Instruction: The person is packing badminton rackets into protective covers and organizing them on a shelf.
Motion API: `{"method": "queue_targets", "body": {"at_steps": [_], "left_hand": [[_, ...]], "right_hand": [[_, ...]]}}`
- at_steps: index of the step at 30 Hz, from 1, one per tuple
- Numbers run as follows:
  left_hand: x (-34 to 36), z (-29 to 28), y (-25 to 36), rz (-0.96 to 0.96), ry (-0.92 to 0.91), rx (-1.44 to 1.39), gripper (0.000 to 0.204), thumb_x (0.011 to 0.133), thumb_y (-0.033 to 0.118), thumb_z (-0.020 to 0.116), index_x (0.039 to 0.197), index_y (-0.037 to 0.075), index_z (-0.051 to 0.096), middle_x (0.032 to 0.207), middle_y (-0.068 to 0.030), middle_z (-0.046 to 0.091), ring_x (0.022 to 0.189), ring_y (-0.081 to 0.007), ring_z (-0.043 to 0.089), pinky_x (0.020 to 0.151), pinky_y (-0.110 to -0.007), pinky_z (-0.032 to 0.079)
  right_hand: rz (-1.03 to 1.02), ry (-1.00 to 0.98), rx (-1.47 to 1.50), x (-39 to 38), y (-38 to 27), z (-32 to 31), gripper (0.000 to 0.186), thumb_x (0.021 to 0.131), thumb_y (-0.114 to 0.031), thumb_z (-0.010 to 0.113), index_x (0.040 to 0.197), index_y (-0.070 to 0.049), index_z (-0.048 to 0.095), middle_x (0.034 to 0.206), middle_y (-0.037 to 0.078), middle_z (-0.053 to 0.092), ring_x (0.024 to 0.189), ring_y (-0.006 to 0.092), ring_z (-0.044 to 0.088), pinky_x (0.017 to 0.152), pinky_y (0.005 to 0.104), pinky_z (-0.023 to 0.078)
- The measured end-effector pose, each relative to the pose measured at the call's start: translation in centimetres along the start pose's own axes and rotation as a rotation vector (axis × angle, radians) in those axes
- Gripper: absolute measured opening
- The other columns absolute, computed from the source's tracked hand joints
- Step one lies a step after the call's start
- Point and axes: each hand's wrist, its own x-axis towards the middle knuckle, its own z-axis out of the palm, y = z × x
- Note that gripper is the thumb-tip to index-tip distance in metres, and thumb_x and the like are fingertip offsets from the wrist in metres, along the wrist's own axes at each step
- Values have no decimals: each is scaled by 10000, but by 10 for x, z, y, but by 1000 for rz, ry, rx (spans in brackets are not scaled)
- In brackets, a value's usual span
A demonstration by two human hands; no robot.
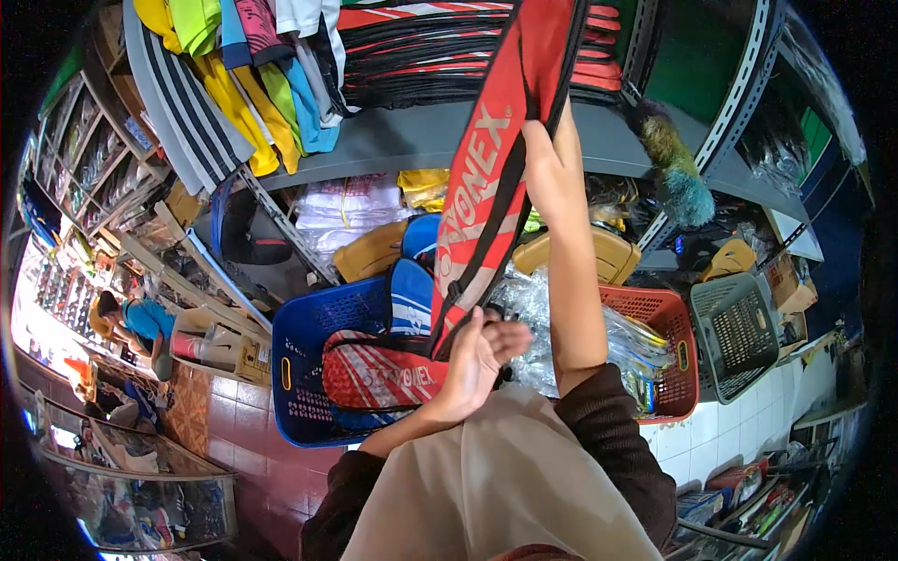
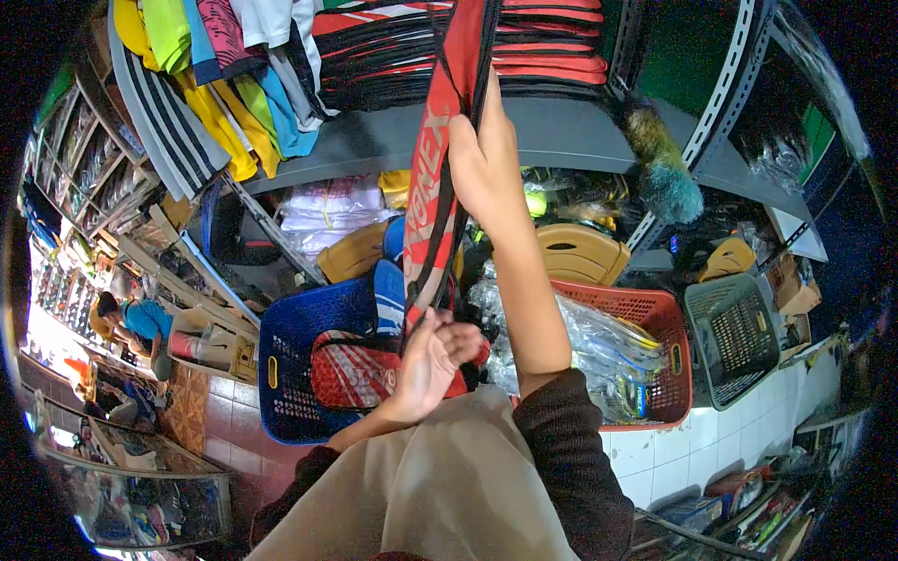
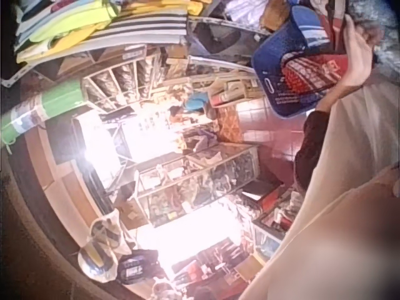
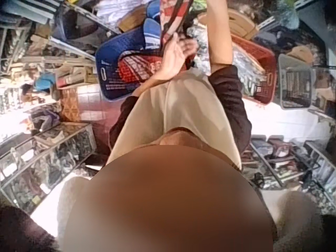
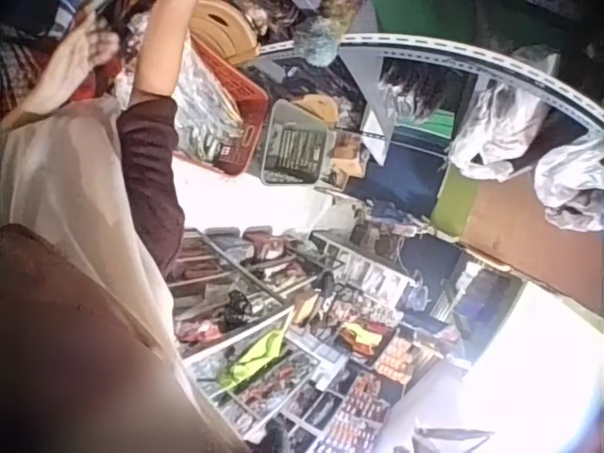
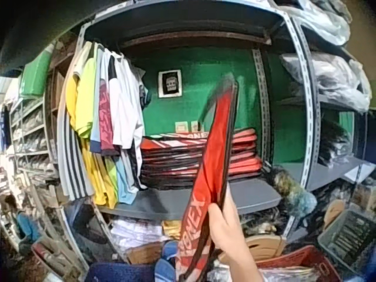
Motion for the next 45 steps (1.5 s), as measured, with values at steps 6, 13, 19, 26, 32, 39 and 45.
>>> {"method": "queue_targets", "body": {"at_steps": [6, 13, 19, 26, 32, 39, 45], "left_hand": [[-5, 12, 26, 408, -322, 727, 144, 936, 130, 485, 956, -10, 513, 931, -176, 651, 853, -208, 647, 761, -290, 520], [31, -10, 28, 910, -32, 1608, 233, 764, 148, 703, 855, 13, 537, 1296, -266, 401, 1167, -363, 451, 941, -390, 378], [34, -13, 13, 771, -52, 1449, 279, 803, 234, 674, 851, 17, 505, 1410, -301, 192, 1311, -493, 170, 1042, -519, 231], [54, -27, 11, 947, 16, 1281, 103, 833, 38, 554, 838, 21, 452, 1430, -263, 187, 1335, -411, 198, 1062, -448, 205], [58, -15, 41, 779, 8, 512, 84, 923, 108, 470, 867, 69, 421, 1385, -132, 331, 1249, -211, 339, 1040, -342, 232], [73, -12, 55, 506, 96, 139, 108, 941, 208, 474, 887, 119, 448, 962, 1, 531, 794, -72, 488, 749, -233, 403], [92, -9, 60, 466, 98, 62, 116, 933, 216, 491, 876, 123, 452, 769, 18, 488, 714, -84, 480, 664, -246, 404]], "right_hand": [[57, -125, -232, -13, 8, -8, 545, 800, -65, 415, 1325, 24, 292, 921, 290, 580, 871, 466, 546, 791, 450, 421], [195, -200, -183, -30, 13, 3, 580, 794, -81, 417, 1342, 44, 275, 1077, 344, 523, 1039, 475, 495, 901, 440, 385], [166, -188, -273, -41, 43, 15, 537, 806, -92, 405, 1325, 13, 314, 1080, 307, 544, 1049, 440, 510, 909, 389, 383], [226, -354, -71, -53, 14, 23, 665, 873, -350, 519, 1362, 23, 266, 1136, 314, 528, 1069, 453, 508, 891, 427, 403], [298, -490, -299, -95, 17, 9, 488, 872, -329, 559, 1188, 30, 459, 1051, 230, 601, 864, 336, 628, 754, 367, 469], [237, -511, -475, -143, 9, 18, 290, 862, -272, 549, 923, -3, 459, 761, 226, 584, 735, 433, 571, 615, 467, 441], [226, -495, -387, -146, 32, 15, 237, 886, -219, 513, 861, 13, 471, 728, 225, 549, 681, 432, 532, 593, 458, 409]]}}
